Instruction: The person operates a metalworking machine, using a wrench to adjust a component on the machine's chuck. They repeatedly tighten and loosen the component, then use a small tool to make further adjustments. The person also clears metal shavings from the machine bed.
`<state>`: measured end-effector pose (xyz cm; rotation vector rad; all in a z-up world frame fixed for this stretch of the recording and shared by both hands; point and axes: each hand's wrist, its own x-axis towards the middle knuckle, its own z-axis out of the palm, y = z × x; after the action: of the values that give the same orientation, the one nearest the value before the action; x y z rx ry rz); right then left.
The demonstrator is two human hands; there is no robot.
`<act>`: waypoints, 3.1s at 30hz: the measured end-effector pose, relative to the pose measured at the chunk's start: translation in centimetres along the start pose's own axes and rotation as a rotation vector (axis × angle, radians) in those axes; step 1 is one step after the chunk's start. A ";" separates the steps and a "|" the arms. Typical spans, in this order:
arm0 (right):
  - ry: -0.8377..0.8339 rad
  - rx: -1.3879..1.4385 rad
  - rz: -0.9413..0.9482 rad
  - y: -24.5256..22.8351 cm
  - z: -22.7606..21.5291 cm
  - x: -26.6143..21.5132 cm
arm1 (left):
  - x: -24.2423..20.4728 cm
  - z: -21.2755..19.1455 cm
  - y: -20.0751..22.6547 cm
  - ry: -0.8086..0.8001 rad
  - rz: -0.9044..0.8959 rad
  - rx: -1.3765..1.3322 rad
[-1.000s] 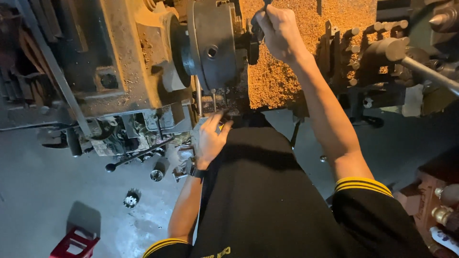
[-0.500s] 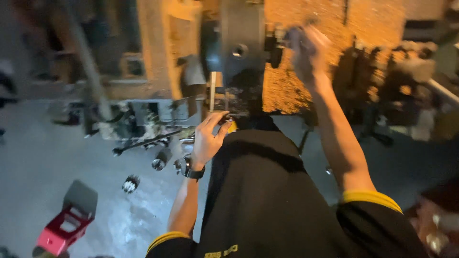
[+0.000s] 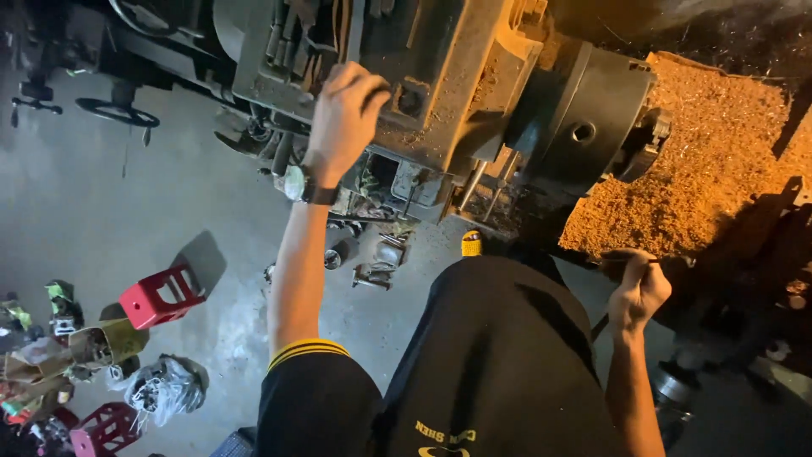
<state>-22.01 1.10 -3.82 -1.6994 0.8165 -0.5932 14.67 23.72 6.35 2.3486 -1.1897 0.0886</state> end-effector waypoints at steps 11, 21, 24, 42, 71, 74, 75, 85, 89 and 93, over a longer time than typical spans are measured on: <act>0.034 -0.079 0.064 2.9 -0.6 -0.1 | 1.4 1.6 1.9 -0.109 0.014 0.077; -0.074 0.028 0.077 4.6 -0.3 -0.6 | 0.9 -0.1 0.8 -0.003 0.015 -0.139; -0.107 0.006 0.079 3.3 -0.2 -0.5 | 0.6 0.2 0.8 -0.022 0.011 -0.104; -0.145 -0.053 0.098 3.0 -0.4 -0.4 | 1.6 0.5 2.1 -0.141 0.007 0.014; -0.257 0.190 -0.182 -4.8 1.0 0.1 | -9.2 13.1 20.5 -0.302 -0.285 -1.050; -0.299 0.046 -0.164 -5.1 0.0 -0.6 | -9.0 13.2 21.5 -0.288 -0.238 -1.036; -0.278 -0.062 -0.152 -6.4 -0.2 -0.6 | -9.0 13.3 21.7 -0.277 -0.212 -1.023; -0.089 0.086 0.112 -2.9 -1.8 -2.4 | -9.7 16.3 21.2 -0.203 -0.325 -1.103; -0.081 0.017 0.143 -2.4 -2.0 -2.6 | -9.9 16.6 21.2 -0.241 -0.347 -1.139; -0.046 0.063 0.182 -2.5 -1.2 -3.1 | -10.5 16.7 21.5 -0.273 -0.465 -1.236</act>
<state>-24.32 3.18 -1.06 -1.5560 0.8996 -0.4490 -11.09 13.25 -2.39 1.4334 -0.4698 -0.8835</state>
